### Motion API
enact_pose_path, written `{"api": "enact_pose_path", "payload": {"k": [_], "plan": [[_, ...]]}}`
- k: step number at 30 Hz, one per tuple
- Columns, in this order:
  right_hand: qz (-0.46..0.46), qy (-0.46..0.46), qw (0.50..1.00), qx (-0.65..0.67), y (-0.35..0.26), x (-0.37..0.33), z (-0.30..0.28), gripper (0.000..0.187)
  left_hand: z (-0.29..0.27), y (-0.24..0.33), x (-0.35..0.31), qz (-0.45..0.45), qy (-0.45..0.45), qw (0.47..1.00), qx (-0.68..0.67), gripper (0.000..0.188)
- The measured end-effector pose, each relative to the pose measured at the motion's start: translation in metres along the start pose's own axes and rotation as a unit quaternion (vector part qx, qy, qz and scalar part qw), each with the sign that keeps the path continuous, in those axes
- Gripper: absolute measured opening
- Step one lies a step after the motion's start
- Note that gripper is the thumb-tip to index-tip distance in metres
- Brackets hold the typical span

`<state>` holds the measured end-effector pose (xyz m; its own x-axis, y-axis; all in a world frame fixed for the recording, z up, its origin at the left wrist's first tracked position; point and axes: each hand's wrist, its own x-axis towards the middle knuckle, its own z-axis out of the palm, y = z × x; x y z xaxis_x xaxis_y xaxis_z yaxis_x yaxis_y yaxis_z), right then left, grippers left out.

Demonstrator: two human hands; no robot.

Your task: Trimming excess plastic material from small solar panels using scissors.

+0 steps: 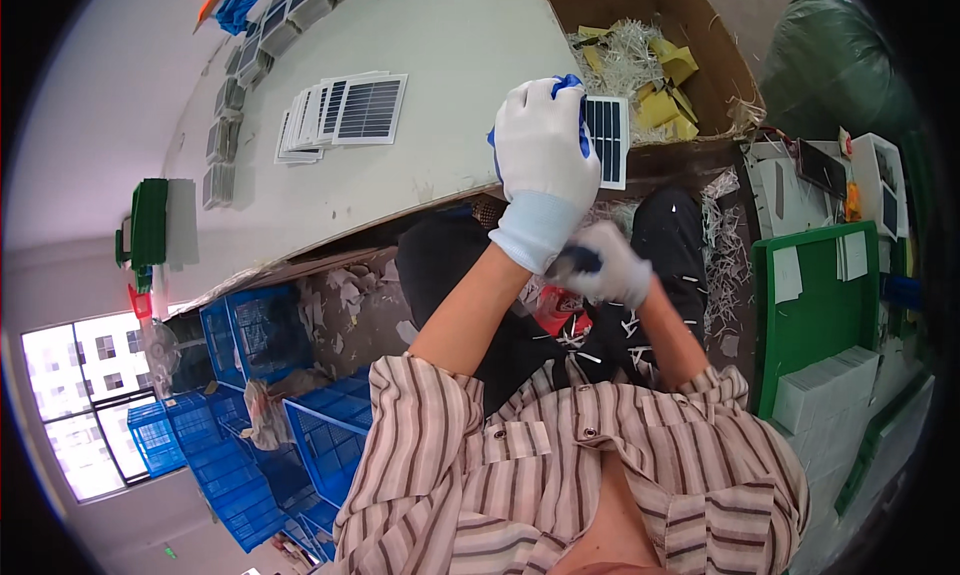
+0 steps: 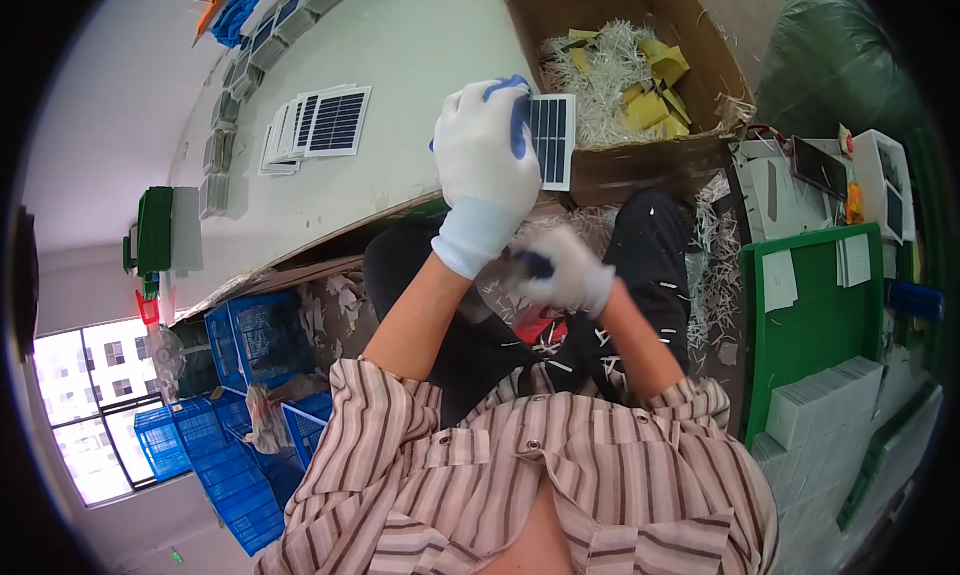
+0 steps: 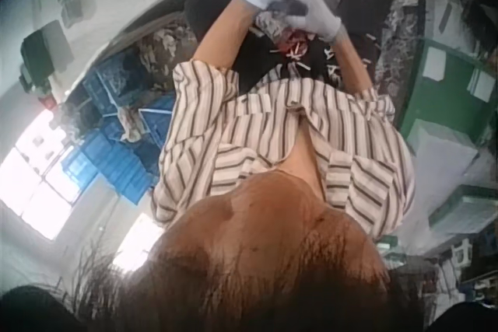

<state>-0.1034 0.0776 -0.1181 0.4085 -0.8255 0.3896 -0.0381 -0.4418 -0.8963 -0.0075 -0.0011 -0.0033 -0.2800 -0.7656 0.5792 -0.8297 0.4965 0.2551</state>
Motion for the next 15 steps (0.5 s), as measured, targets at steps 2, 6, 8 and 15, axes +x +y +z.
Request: {"api": "enact_pose_path", "payload": {"k": [2, 6, 8, 15], "plan": [[0.099, 0.077, 0.989, 0.083, -0.007, -0.014, 0.022, 0.017, -0.001, 0.001, -0.001, -0.010, 0.001, 1.000, 0.004, 0.028], [0.157, 0.357, 0.918, 0.066, 0.022, -0.005, 0.018, 0.036, 0.004, 0.004, -0.006, -0.005, 0.022, 1.000, 0.011, 0.032], [0.082, 0.378, 0.921, 0.047, 0.019, 0.019, 0.018, 0.037, 0.003, 0.003, -0.005, -0.005, 0.026, 0.999, 0.019, 0.034], [0.070, 0.349, 0.910, 0.211, 0.084, 0.072, 0.008, 0.048, -0.001, 0.008, 0.001, -0.003, -0.031, 0.998, 0.050, 0.036]]}}
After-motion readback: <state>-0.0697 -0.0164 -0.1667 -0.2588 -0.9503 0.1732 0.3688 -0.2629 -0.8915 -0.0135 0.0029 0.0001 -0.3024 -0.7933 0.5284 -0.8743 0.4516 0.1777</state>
